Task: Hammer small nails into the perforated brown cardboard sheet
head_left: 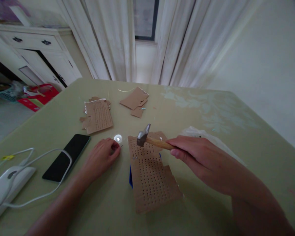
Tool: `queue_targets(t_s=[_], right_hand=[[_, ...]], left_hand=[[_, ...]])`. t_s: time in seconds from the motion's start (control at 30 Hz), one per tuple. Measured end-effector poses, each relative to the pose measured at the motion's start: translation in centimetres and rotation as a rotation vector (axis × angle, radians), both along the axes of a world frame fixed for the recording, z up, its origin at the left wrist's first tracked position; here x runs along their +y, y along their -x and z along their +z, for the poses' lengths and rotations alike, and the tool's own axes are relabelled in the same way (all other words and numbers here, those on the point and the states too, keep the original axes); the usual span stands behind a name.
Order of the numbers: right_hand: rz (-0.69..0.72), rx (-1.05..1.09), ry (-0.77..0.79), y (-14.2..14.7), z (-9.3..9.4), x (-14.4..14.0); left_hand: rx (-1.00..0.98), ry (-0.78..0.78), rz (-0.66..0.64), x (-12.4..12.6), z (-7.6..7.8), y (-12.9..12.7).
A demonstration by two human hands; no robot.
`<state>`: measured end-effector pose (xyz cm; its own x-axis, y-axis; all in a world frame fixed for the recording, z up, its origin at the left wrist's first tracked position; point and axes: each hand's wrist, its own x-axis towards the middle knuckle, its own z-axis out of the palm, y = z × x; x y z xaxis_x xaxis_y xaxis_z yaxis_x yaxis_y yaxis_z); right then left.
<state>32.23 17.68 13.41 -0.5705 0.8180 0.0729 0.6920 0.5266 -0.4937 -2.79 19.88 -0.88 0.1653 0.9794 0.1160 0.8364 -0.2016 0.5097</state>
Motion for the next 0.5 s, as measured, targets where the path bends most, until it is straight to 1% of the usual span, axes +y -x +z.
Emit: queue_targets(t_s=[0.07,0.13,0.2,0.27,0.33,0.4,0.43,0.5], right_hand=[[0.006,0.005,-0.01,0.1,-0.1,0.1],[0.016,0.011,-0.004,0.1,0.0,0.1],[0.022,0.017,0.008,0.0,0.0,0.2],[0.023,0.016,0.018,-0.1,0.1,0.2],[0.023,0.011,0.022,-0.3,0.1,0.2],[0.029,0.006,0.021,-0.5,0.1,0.2],[0.033,0.005,0.018,-0.5,0.2,0.2],[0.034,-0.001,0.014,-0.6,0.2,0.2]], left_hand=[[-0.038,-0.041,0.012,0.3,-0.2,-0.2],[-0.073,-0.046,0.04,0.6,-0.2,-0.2],[-0.133,-0.036,0.087,0.8,0.3,-0.3],[-0.273,-0.049,0.135,0.7,1.4,-0.8],[-0.474,-0.07,0.147,0.0,2.9,-1.7],[-0.638,-0.078,0.106,-1.0,4.4,-3.0],[-0.687,-0.086,0.076,-1.6,5.0,-3.6],[-0.729,-0.092,0.021,-2.5,5.3,-4.9]])
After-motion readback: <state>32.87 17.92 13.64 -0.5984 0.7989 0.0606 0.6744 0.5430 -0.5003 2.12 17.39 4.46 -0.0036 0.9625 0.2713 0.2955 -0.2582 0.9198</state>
